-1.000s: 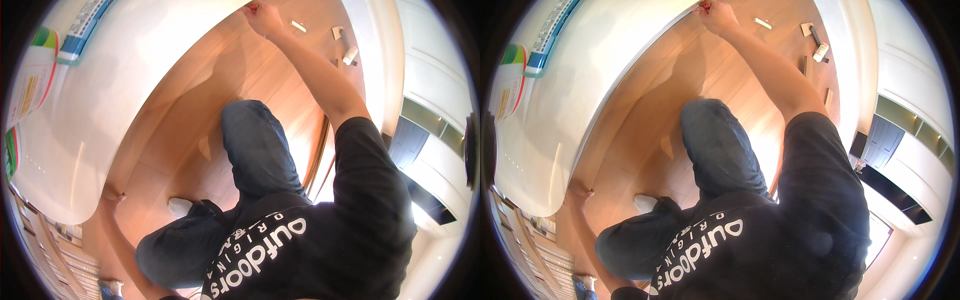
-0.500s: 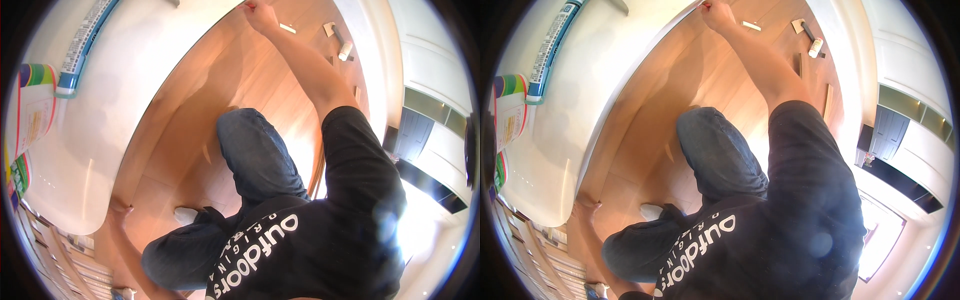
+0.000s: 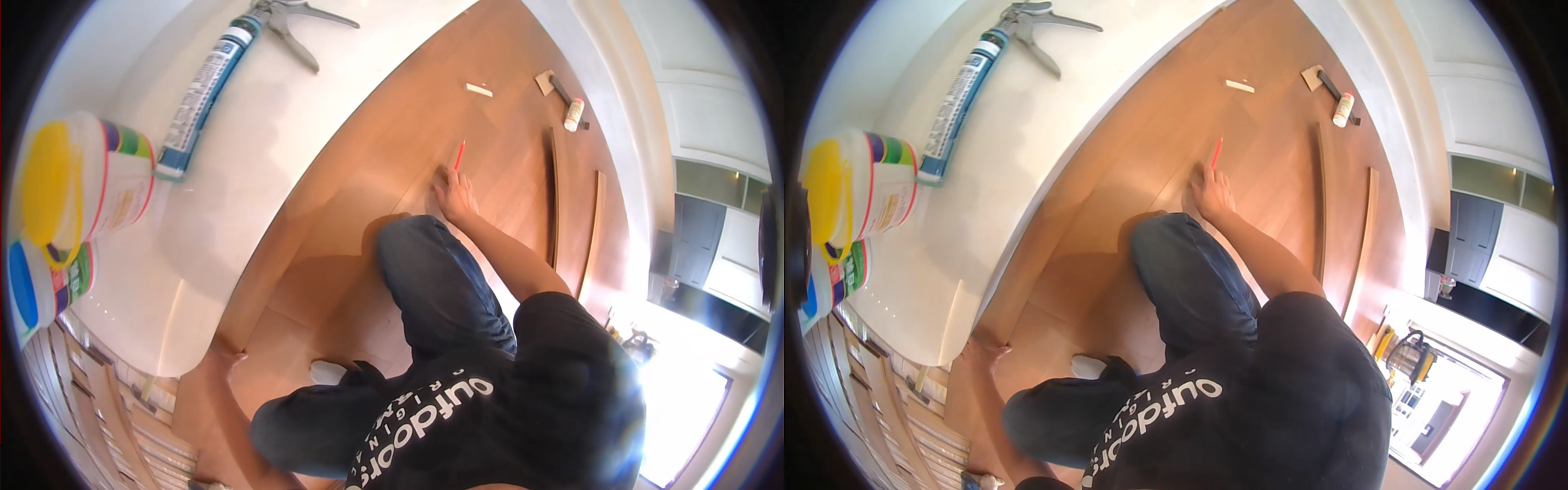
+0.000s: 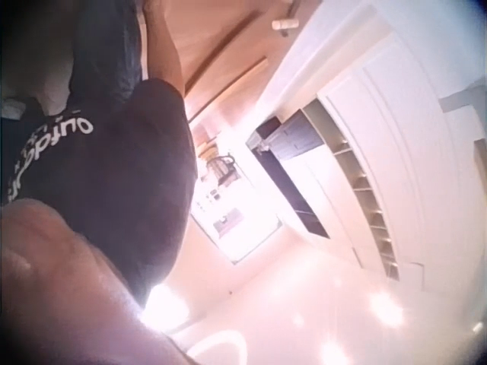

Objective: The person marks a line on a floorboard using a red marker, then carries the board to a table saw and cuts it along the marked edge.

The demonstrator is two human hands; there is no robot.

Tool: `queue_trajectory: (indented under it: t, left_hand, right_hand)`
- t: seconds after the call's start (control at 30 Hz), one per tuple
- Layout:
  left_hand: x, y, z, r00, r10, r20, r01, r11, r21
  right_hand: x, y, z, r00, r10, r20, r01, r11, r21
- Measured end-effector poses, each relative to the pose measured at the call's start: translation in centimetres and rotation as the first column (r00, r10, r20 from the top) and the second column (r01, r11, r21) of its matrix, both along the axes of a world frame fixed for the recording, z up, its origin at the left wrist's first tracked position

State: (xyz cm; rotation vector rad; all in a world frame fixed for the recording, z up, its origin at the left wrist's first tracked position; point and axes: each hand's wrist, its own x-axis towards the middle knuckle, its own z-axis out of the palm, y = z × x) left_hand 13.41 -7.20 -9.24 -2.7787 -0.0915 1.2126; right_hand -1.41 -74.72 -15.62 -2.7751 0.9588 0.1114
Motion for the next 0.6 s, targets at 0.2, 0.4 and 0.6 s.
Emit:
queue_trajectory:
  t: [0.2,0.4,0.6]
  left_hand:
    - [2.9,-4.9,-0.5,0.978,-0.208,-0.019,0.205,0.975,-0.087]
    - [0.2,1.7,1.3,0.988,-0.11,0.11,0.111,0.994,-0.001]
    - [-1.6,3.5,0.3,0.962,-0.109,0.252,0.144,0.982,-0.126]
  right_hand:
    - [-5.7,-9.0,-0.4,0.925,0.226,-0.304,-0.154,0.957,0.245]
    - [-1.5,12.7,9.6,0.965,0.251,-0.068,-0.191,0.861,0.471]
    - [0.5,16.1,12.4,0.888,0.389,-0.245,-0.339,0.914,0.224]
